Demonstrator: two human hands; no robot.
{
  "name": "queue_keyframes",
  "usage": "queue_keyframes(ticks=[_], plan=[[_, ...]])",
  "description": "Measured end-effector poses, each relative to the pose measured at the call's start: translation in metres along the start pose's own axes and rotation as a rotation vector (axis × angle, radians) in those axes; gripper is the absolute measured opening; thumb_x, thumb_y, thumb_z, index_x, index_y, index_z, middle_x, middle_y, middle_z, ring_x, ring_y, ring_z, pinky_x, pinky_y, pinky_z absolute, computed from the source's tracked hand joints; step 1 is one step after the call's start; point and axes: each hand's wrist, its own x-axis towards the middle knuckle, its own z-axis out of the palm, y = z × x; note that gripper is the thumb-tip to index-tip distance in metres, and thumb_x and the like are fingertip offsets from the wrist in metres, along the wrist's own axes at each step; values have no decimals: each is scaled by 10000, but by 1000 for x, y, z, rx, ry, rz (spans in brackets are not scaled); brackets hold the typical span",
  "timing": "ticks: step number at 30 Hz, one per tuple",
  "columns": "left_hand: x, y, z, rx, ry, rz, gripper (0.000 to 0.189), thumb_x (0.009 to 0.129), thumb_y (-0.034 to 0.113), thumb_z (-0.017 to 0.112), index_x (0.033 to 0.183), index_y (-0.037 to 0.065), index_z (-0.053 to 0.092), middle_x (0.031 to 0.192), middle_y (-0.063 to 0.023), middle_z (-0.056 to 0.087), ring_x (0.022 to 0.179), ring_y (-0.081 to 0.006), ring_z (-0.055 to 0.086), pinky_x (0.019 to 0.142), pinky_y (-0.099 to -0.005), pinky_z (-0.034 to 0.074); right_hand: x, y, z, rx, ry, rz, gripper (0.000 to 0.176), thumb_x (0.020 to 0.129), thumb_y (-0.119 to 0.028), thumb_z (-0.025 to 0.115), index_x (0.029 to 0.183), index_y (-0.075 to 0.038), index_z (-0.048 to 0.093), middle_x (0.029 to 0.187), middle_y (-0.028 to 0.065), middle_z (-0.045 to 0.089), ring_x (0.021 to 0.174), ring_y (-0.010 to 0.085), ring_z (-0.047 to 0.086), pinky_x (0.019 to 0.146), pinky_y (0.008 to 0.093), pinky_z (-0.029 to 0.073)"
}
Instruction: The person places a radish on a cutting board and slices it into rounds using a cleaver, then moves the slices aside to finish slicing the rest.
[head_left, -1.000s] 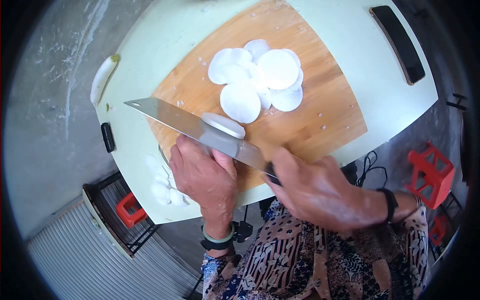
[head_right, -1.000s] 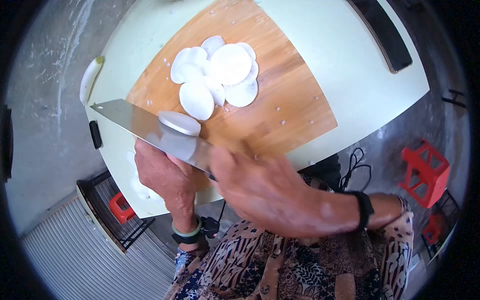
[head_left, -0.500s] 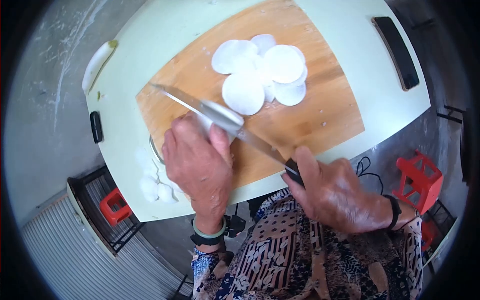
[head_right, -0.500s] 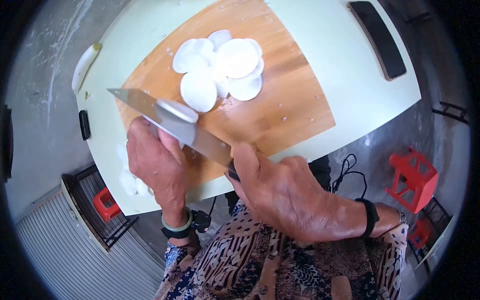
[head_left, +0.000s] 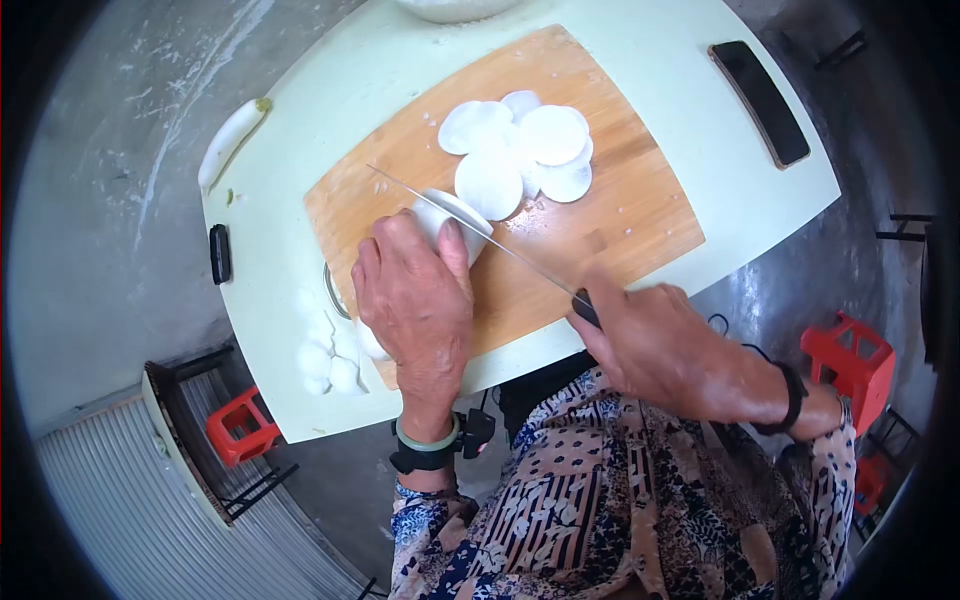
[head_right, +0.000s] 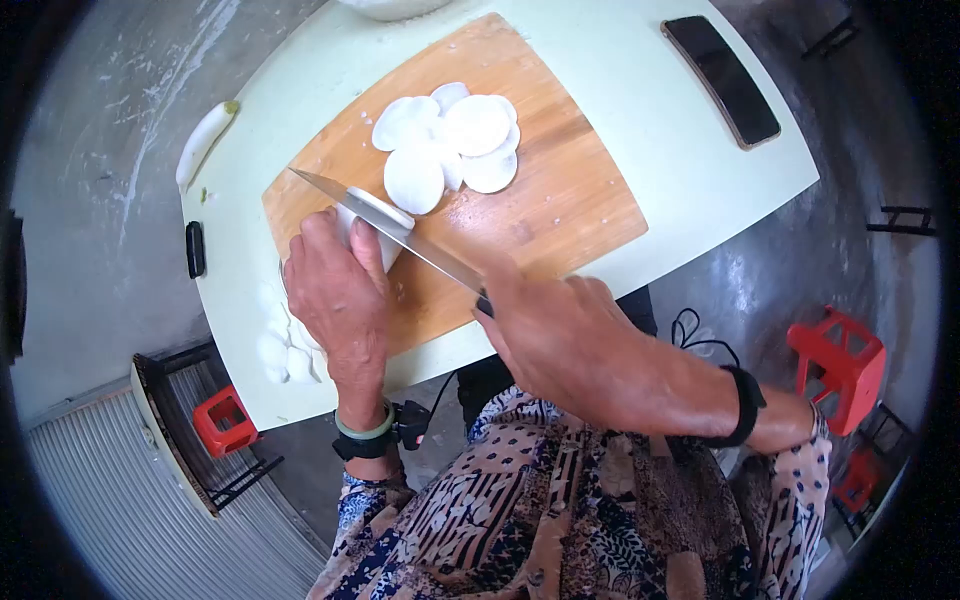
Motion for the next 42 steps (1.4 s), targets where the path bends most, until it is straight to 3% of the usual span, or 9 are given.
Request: queue_keyframes(ticks=[4, 6, 10, 12, 16, 18, 27, 34, 42], plan=[[-1, 2, 3, 6, -3, -9, 280, 955, 268, 655, 980, 15, 539, 911, -154, 545, 870, -356, 562, 800, -467, 444, 5, 8, 4, -46, 17, -47, 271, 1026, -200, 592, 1058, 42, 477, 666, 265, 606, 707, 465, 664, 614, 501, 518], [-1, 1, 3, 24, -4, -4, 283, 965, 279, 645, 967, 21, 530, 916, -158, 538, 871, -359, 556, 797, -473, 440, 28, 18, 16, -66, 202, -330, 253, 1022, -183, 585, 1018, 56, 501, 680, 268, 607, 701, 469, 664, 622, 515, 521], [-5, 8, 3, 49, 32, 21, 286, 969, 289, 642, 971, 25, 531, 929, -162, 539, 875, -361, 556, 796, -474, 440, 74, 24, 10, -39, 206, -511, 234, 1024, -162, 562, 987, 67, 532, 733, 289, 629, 726, 470, 671, 666, 524, 525], [-5, 8, 7, 66, 64, 31, 294, 973, 300, 642, 974, 28, 530, 931, -166, 538, 879, -360, 556, 793, -475, 439, 82, 19, 2, -54, 10, -242, 243, 1031, -156, 533, 996, 84, 550, 783, 314, 646, 765, 482, 673, 697, 529, 522], [-4, 6, 7, 23, 67, -6, 303, 979, 312, 640, 975, 29, 529, 930, -172, 541, 891, -365, 559, 799, -478, 438, 63, 24, 3, -31, 132, -289, 262, 1037, -177, 529, 1053, 83, 554, 809, 324, 658, 794, 488, 674, 718, 529, 520], [-3, 3, 8, 9, 29, 2, 319, 981, 328, 642, 963, 33, 523, 937, -179, 547, 894, -368, 563, 807, -476, 440, 45, 24, -4, 28, 98, -96, 278, 1036, -194, 545, 1096, 77, 548, 809, 311, 660, 785, 493, 666, 716, 539, 514], [-8, -17, -8, -97, -134, 10, 621, 944, 487, 688, 1343, 31, 552, 1134, -186, 661, 1000, -395, 654, 863, -505, 500, 11, 50, -1, -62, 301, -174, 313, 1029, -203, 585, 977, 98, 521, 691, 292, 605, 676, 478, 638, 606, 524, 482], [-5, -33, 9, -202, 41, 90, 630, 870, 503, 760, 1253, 38, 575, 1047, -202, 655, 924, -403, 651, 789, -516, 504, -6, 52, 18, 75, 316, -95, 254, 1039, -175, 570, 1002, 57, 474, 695, 298, 589, 678, 494, 612, 600, 533, 440], [3, -43, -4, -350, -197, 93, 568, 927, 527, 696, 1258, 80, 582, 1080, -196, 710, 1015, -404, 687, 860, -495, 531, -6, 55, 25, 143, 294, -58, 208, 1036, -167, 559, 1067, 23, 480, 755, 321, 605, 739, 524, 600, 651, 549, 434]])
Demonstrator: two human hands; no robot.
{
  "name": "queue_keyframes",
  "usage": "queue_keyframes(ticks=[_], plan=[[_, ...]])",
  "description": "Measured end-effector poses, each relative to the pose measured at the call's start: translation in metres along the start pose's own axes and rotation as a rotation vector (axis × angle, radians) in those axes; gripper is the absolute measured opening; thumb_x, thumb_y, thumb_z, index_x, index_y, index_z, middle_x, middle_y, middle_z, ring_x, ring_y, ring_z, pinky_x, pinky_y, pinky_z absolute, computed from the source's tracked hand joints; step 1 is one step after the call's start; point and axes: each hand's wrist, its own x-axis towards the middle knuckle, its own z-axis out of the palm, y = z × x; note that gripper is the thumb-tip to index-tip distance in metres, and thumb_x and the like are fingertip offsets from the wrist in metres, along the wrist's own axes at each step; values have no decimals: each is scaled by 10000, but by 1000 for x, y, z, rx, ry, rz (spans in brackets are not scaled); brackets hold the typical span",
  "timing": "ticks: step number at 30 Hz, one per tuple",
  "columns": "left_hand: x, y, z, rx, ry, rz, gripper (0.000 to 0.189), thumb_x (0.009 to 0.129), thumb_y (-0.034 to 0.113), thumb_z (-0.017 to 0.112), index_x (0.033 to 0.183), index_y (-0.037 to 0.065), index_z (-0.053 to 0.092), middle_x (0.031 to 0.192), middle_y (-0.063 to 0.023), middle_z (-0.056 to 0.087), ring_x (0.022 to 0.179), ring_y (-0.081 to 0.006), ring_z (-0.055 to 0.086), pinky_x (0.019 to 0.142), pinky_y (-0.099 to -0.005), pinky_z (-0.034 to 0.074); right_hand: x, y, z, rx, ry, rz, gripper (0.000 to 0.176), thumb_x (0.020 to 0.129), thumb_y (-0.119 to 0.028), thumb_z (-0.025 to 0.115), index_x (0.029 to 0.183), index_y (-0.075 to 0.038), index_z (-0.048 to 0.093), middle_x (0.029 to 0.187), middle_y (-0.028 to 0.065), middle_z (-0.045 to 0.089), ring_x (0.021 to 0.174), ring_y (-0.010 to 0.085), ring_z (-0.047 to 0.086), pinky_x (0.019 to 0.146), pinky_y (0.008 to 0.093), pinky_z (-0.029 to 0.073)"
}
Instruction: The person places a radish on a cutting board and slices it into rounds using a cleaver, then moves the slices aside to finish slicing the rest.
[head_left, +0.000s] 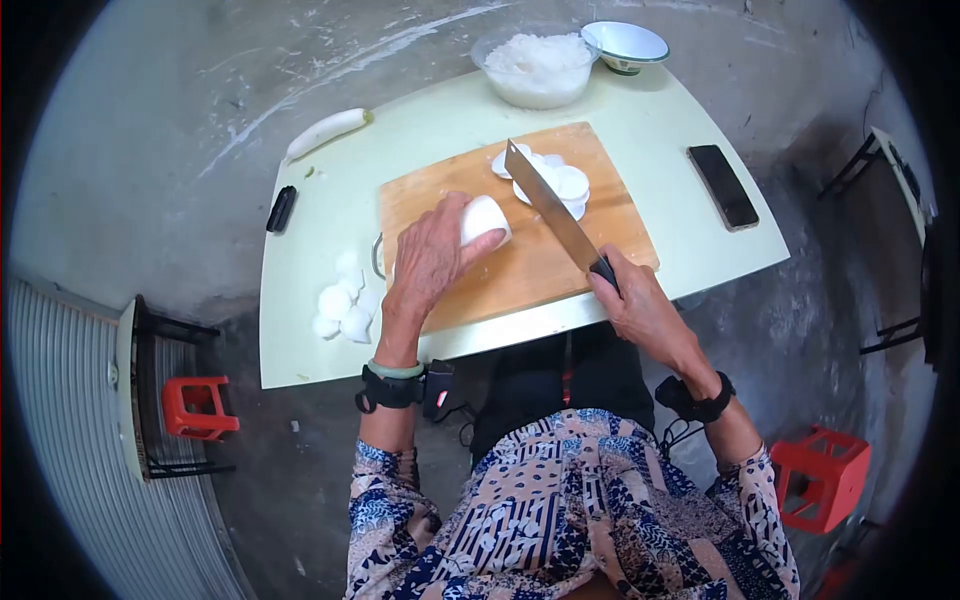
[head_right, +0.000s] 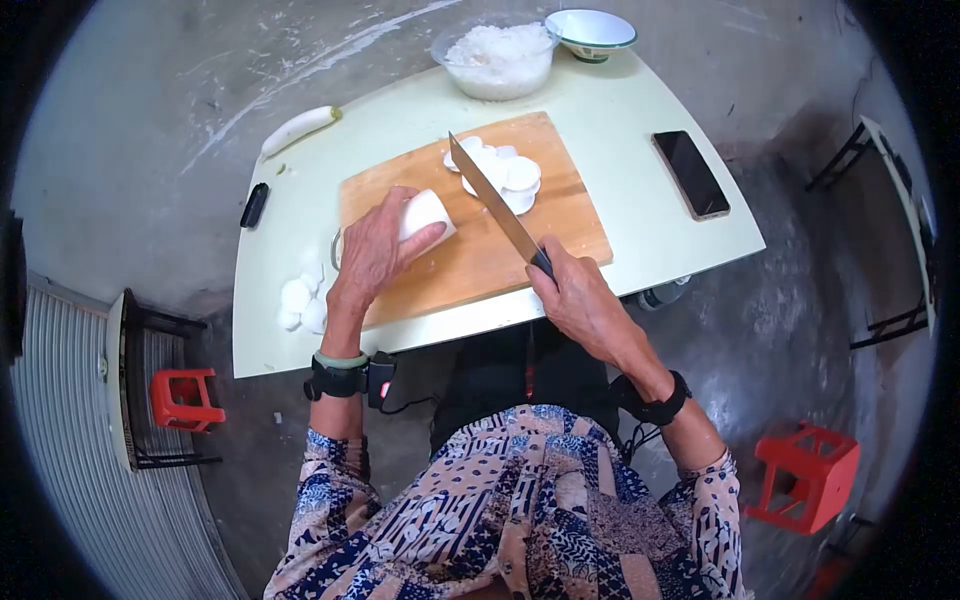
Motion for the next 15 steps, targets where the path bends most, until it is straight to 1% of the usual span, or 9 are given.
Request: queue_keyframes(ticks=[2, 4, 6, 8, 10, 12, 13, 14, 15], plan=[[0, 0, -1, 24, -2, 9, 569, 928, 538, 689, 1256, 85, 584, 1071, -204, 711, 1006, -404, 690, 856, -497, 530, 0, 13, 8, -68, 101, -146, 204, 1079, -205, 506, 1079, -1, 502, 642, 122, 525, 515, 198, 537, 501, 381, 421], [2, 1, 0, 45, -10, 23, 570, 929, 549, 683, 1254, 90, 585, 1062, -211, 711, 997, -405, 692, 851, -499, 529, -1, 15, 8, -39, 108, -123, 197, 1078, -198, 506, 1080, -2, 495, 645, 119, 522, 512, 197, 534, 500, 381, 420], [2, -1, 3, 76, 28, 59, 579, 929, 566, 674, 1243, 87, 591, 1048, -224, 712, 991, -404, 694, 850, -499, 526, -5, 11, 9, -9, 115, -104, 190, 1078, -192, 505, 1082, -3, 487, 649, 117, 518, 509, 197, 530, 499, 381, 419], [3, -1, 5, 72, 23, 34, 588, 929, 573, 674, 1241, 80, 597, 1041, -222, 713, 990, -406, 693, 848, -495, 526, -9, 0, 5, 51, 60, -15, 212, 1030, -147, 547, 1082, 39, 459, 777, 337, 594, 787, 546, 580, 705, 555, 427], [8, 4, 1, 68, 23, 11, 598, 928, 579, 673, 1239, 73, 604, 1034, -220, 714, 990, -409, 692, 846, -492, 526, -6, -3, 8, 23, 65, -27, 206, 1022, -136, 549, 1080, 40, 459, 786, 342, 594, 801, 546, 580, 711, 556, 428], [12, 11, -3, -4, -88, -56, 615, 939, 584, 659, 1244, 52, 617, 1033, -218, 719, 994, -419, 689, 853, -487, 526, -6, -1, 8, -6, 69, -32, 200, 1015, -124, 552, 1078, 41, 458, 795, 348, 594, 815, 545, 580, 717, 557, 428], [12, 15, -3, -6, -88, -53, 615, 939, 584, 659, 1244, 52, 617, 1033, -218, 719, 994, -419, 689, 853, -487, 526, -6, 1, 9, -40, 102, -96, 196, 1006, -113, 557, 1078, 42, 460, 799, 350, 594, 813, 545, 580, 720, 560, 430], [15, 18, -4, -24, -119, -53, 625, 944, 582, 654, 1255, 41, 618, 1059, -232, 713, 1038, -421, 674, 876, -483, 518, -5, 3, 9, -71, 136, -158, 194, 998, -102, 562, 1078, 43, 461, 803, 352, 595, 811, 544, 580, 723, 562, 432], [15, 21, -4, -39, -153, -52, 634, 950, 579, 648, 1265, 30, 619, 1085, -246, 707, 1081, -423, 659, 899, -480, 510, -7, 5, 10, -66, 139, -153, 194, 998, -102, 562, 1078, 43, 461, 803, 352, 595, 811, 544, 580, 723, 562, 432]])
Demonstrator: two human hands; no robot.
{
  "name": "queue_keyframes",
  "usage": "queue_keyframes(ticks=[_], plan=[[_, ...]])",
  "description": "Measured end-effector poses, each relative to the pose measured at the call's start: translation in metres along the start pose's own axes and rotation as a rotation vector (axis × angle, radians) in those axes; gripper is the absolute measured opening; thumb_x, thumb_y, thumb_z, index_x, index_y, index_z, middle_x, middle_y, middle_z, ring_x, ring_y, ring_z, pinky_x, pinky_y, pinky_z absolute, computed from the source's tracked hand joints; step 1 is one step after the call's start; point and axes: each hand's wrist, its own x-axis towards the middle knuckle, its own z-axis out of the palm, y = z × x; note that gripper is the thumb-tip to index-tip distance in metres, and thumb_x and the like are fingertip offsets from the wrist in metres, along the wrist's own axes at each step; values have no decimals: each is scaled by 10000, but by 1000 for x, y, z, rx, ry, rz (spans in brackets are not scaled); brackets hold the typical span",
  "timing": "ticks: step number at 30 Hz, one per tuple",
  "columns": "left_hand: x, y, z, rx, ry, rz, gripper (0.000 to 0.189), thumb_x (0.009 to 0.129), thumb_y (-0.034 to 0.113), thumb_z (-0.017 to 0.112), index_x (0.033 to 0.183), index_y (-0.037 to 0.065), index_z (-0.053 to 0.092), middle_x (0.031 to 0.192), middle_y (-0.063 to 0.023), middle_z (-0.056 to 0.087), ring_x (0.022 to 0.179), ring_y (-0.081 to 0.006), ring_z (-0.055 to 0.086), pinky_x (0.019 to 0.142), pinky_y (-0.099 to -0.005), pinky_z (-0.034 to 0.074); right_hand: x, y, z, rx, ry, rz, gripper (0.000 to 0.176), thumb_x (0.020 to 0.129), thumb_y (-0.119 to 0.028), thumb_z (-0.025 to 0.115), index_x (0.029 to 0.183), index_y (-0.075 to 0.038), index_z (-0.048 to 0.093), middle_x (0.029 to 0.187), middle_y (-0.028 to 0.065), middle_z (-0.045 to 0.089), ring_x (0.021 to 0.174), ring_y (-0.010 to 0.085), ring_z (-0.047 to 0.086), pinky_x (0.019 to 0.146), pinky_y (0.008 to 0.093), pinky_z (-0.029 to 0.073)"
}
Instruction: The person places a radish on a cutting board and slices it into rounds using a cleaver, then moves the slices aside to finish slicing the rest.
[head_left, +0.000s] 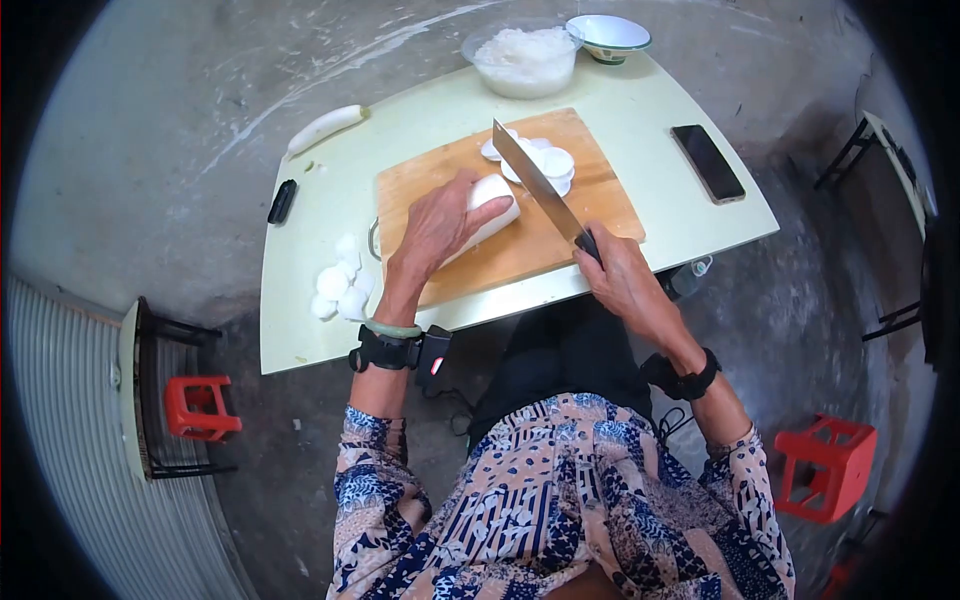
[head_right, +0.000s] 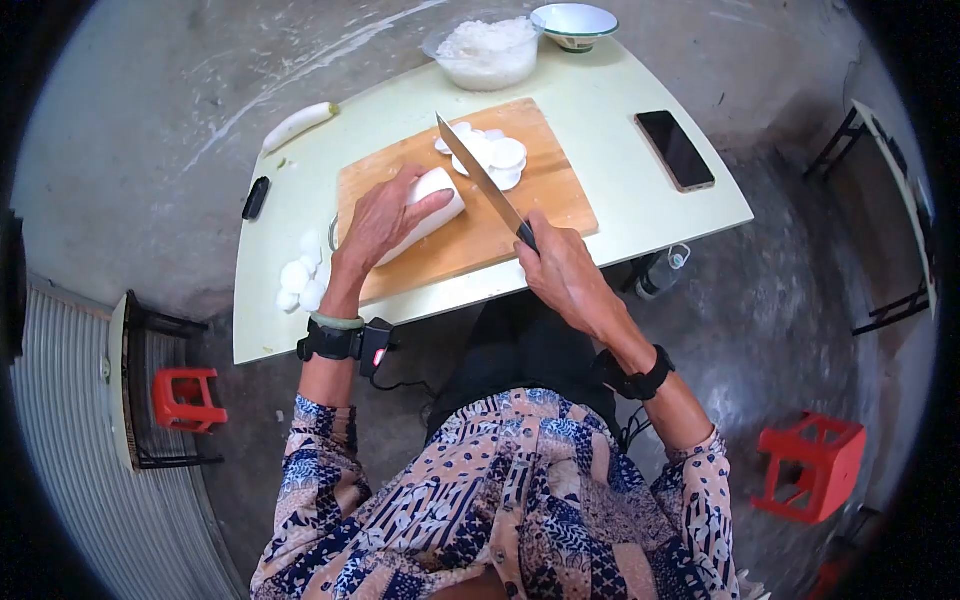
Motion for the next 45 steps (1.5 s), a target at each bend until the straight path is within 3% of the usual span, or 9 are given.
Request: queue_keyframes(ticks=[6, 8, 10, 15, 21, 27, 35, 38, 45], plan=[[-5, 7, -1, 162, 66, -40, 496, 1038, 446, 542, 1322, 43, 597, 1238, -234, 657, 1169, -413, 592, 981, -491, 461, -10, -8, -11, -4, 41, -11, 174, 984, -69, 571, 1069, 48, 475, 787, 336, 600, 781, 538, 582, 696, 564, 433], [-7, 11, 9, 125, 108, -66, 471, 1049, 421, 520, 1330, 50, 593, 1248, -220, 657, 1151, -409, 598, 978, -493, 463, -9, -15, -15, 24, -74, 132, 242, 1042, -169, 553, 1172, 34, 531, 784, 268, 594, 688, 386, 589, 654, 448, 454], [-7, 13, 16, 87, 148, -90, 447, 1060, 397, 498, 1337, 58, 589, 1258, -206, 657, 1132, -406, 604, 974, -496, 465, -8, -20, -21, 69, -85, 155, 222, 1035, -151, 568, 1134, 40, 514, 775, 290, 601, 707, 438, 603, 654, 490, 450], [-11, 20, 18, 147, 256, -53, 426, 1027, 370, 583, 1329, 68, 575, 1206, -214, 669, 1083, -398, 636, 918, -495, 488, -12, -25, -24, 158, -56, 180, 252, 1034, -144, 591, 1160, 57, 506, 771, 283, 643, 747, 466, 676, 629, 485, 497], [-6, 29, -1, -46, 52, -218, 484, 994, 413, 641, 1266, 25, 542, 978, -207, 675, 905, -384, 645, 778, -482, 498, -16, -33, -32, 154, -127, 131, 316, 982, -86, 661, 1208, 51, 488, 812, 266, 669, 706, 442, 697, 580, 473, 531], [-15, 27, 8, 254, 154, -46, 401, 1005, 330, 610, 1244, 11, 566, 1049, -214, 652, 921, -399, 623, 783, -485, 494, -20, -20, -27, 195, -163, -27, 480, 908, -80, 737, 1260, 92, 460, 989, 247, 651, 733, 390, 711, 578, 422, 564], [-22, 16, 27, 200, 259, -120, 376, 981, 268, 602, 1247, 3, 621, 1079, -212, 650, 986, -433, 628, 824, -485, 513, -18, -21, -29, 156, -251, -19, 478, 913, -145, 734, 1254, 74, 480, 912, 171, 629, 687, 317, 709, 552, 380, 571], [-28, 8, 30, 182, 276, -164, 479, 900, 319, 694, 1265, 19, 617, 1108, -188, 676, 1010, -394, 660, 852, -450, 530, -18, -22, -30, 139, -298, 38, 496, 844, -39, 781, 1234, 71, 496, 989, 190, 654, 798, 340, 713, 642, 396, 558], [-30, 2, 36, 261, 349, -137, 566, 782, 335, 792, 1231, 34, 625, 1045, -145, 686, 938, -355, 680, 821, -428, 541, -21, -23, -19, 148, -212, -1, 354, 932, -157, 701, 1159, 41, 515, 864, 138, 589, 632, 290, 684, 511, 376, 554]])
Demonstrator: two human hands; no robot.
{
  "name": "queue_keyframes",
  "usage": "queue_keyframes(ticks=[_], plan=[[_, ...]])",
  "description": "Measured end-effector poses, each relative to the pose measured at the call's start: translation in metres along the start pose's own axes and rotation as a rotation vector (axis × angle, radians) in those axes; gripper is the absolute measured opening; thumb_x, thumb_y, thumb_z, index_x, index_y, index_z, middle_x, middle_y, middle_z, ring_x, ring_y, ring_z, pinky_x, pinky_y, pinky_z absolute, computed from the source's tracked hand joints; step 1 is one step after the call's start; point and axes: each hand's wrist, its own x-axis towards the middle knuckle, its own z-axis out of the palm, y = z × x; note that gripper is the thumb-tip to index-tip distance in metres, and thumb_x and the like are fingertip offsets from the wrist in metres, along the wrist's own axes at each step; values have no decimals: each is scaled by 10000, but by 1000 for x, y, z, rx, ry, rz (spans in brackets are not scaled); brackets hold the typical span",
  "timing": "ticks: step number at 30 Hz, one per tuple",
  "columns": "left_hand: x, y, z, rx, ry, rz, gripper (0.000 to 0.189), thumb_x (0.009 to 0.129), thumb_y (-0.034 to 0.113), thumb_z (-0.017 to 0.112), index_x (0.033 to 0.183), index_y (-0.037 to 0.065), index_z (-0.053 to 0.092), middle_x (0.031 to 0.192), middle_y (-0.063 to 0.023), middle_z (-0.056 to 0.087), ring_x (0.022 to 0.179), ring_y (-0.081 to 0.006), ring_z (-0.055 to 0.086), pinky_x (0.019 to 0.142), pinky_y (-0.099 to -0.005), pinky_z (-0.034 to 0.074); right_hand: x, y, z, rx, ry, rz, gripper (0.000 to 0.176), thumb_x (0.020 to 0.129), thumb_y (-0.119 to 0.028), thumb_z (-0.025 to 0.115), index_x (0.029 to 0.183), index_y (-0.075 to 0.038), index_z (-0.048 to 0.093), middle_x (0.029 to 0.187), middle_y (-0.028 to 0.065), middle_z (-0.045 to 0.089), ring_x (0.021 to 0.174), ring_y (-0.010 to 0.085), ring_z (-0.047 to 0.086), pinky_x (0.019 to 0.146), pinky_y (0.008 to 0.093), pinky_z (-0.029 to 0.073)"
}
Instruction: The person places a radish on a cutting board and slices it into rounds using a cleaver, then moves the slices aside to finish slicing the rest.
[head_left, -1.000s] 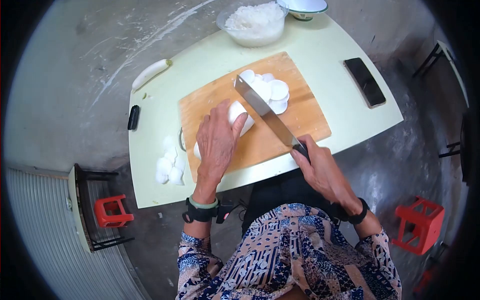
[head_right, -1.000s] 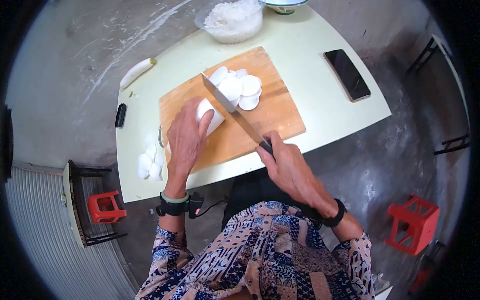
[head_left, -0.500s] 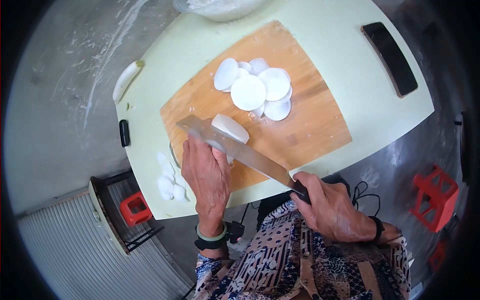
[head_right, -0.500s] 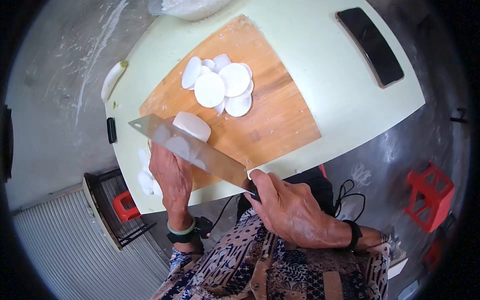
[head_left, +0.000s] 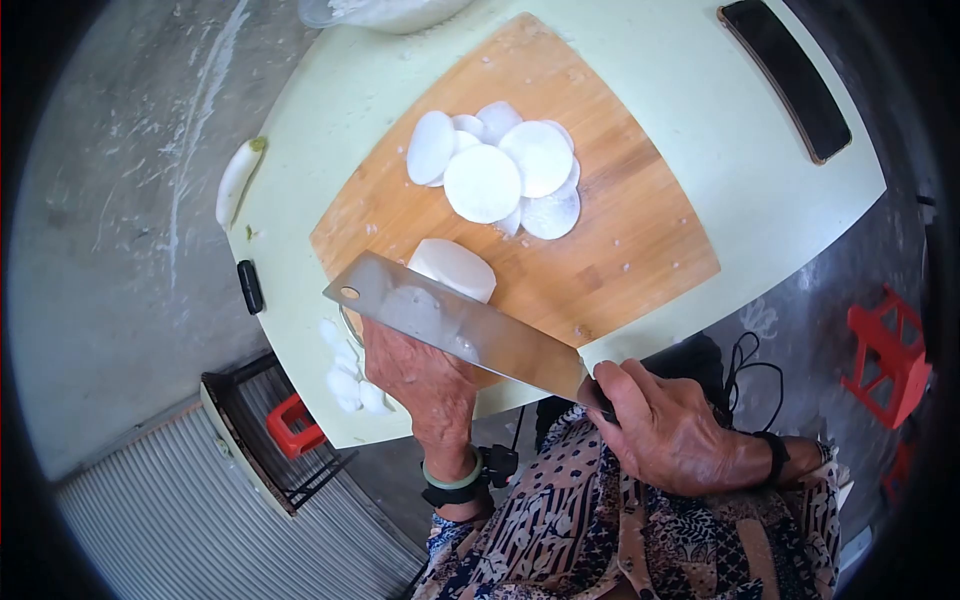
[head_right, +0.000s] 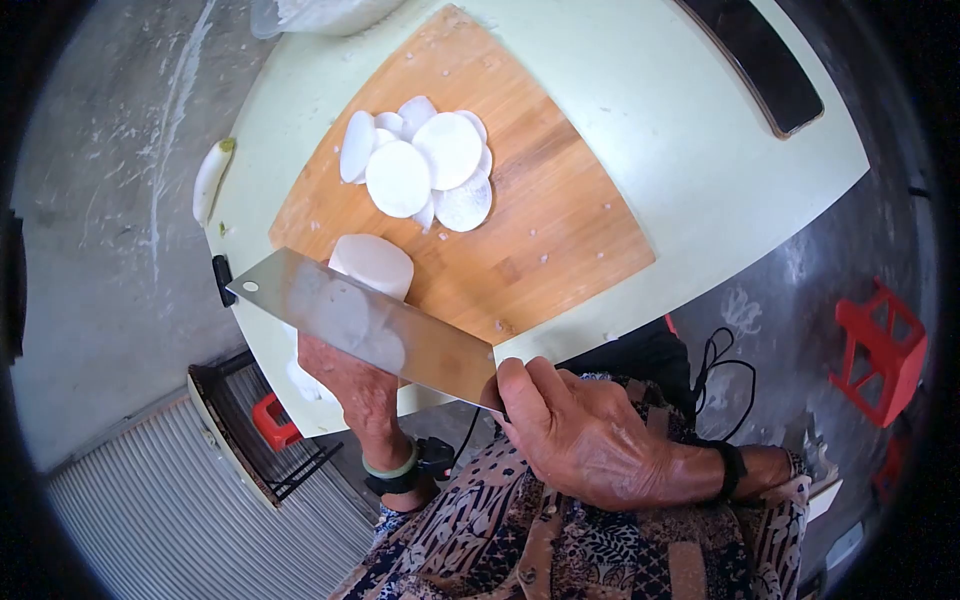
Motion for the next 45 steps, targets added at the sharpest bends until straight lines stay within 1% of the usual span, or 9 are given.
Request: queue_keyframes(ticks=[6, 12, 19, 22, 27, 31, 36, 41, 45], plan=[[2, 17, -4, 8, -45, -77, 504, 903, 351, 687, 1184, -53, 574, 1049, -241, 626, 932, -454, 627, 787, -489, 504, 0, -8, -3, -16, -32, 51, 294, 931, -125, 671, 1117, 29, 502, 865, 140, 574, 638, 299, 678, 506, 387, 548], [3, 16, -7, -32, -98, -112, 473, 819, 274, 742, 1129, -48, 587, 994, -233, 610, 900, -447, 618, 750, -496, 490, 9, -10, -4, -24, -44, 56, 342, 910, -139, 700, 1110, 23, 476, 845, 133, 566, 630, 292, 680, 500, 391, 545], [2, 15, -5, -28, -115, -86, 473, 815, 281, 738, 1115, -48, 579, 959, -224, 602, 881, -456, 604, 732, -508, 480, 42, -21, 1, -53, -44, 69, 301, 909, -107, 679, 1076, 19, 464, 828, 133, 569, 612, 284, 676, 486, 399, 549], [5, 24, -3, -58, -31, -63, 449, 852, 322, 715, 1074, -40, 568, 938, -228, 586, 859, -458, 592, 715, -511, 473, 69, -26, 7, -161, -3, 45, 379, 861, -142, 798, 1045, 14, 505, 868, 150, 629, 710, 319, 702, 537, 390, 536], [8, 24, -5, 39, -13, 9, 440, 924, 394, 656, 1026, -24, 560, 882, -210, 567, 807, -445, 583, 675, -500, 468, 46, -20, 7, -106, 11, 51, 360, 878, -140, 779, 1046, 17, 502, 851, 144, 623, 670, 321, 689, 518, 388, 528], [9, 25, -4, 9, -25, -36, 386, 906, 338, 645, 1019, -19, 550, 876, -205, 560, 818, -440, 581, 681, -503, 464, 17, -20, 5, -103, -42, 127, 384, 869, -123, 779, 1075, 38, 498, 855, 162, 615, 621, 330, 668, 513, 395, 526], [11, 28, -1, -32, -31, -90, 322, 884, 268, 630, 1011, -12, 537, 867, -198, 552, 831, -434, 579, 688, -507, 460, 43, -27, 7, -124, -55, 149, 357, 890, -130, 757, 1064, 31, 491, 848, 163, 603, 632, 330, 670, 515, 400, 534], [11, 34, -4, -28, -16, -84, 267, 857, 201, 611, 1001, -5, 521, 863, -191, 540, 842, -427, 572, 696, -511, 452, 80, -19, 21, -206, 55, 13, 246, 971, -161, 668, 974, -17, 469, 846, 159, 614, 632, 323, 668, 509, 407, 535], [15, 32, -6, 14, 16, -1, 241, 838, 162, 598, 998, 3, 514, 863, -189, 531, 838, -420, 557, 705, -511, 446, 47, -16, 12, -127, 6, 15, 247, 921, -72, 647, 1026, 21, 444, 826, 179, 609, 665, 329, 700, 504, 401, 564]])
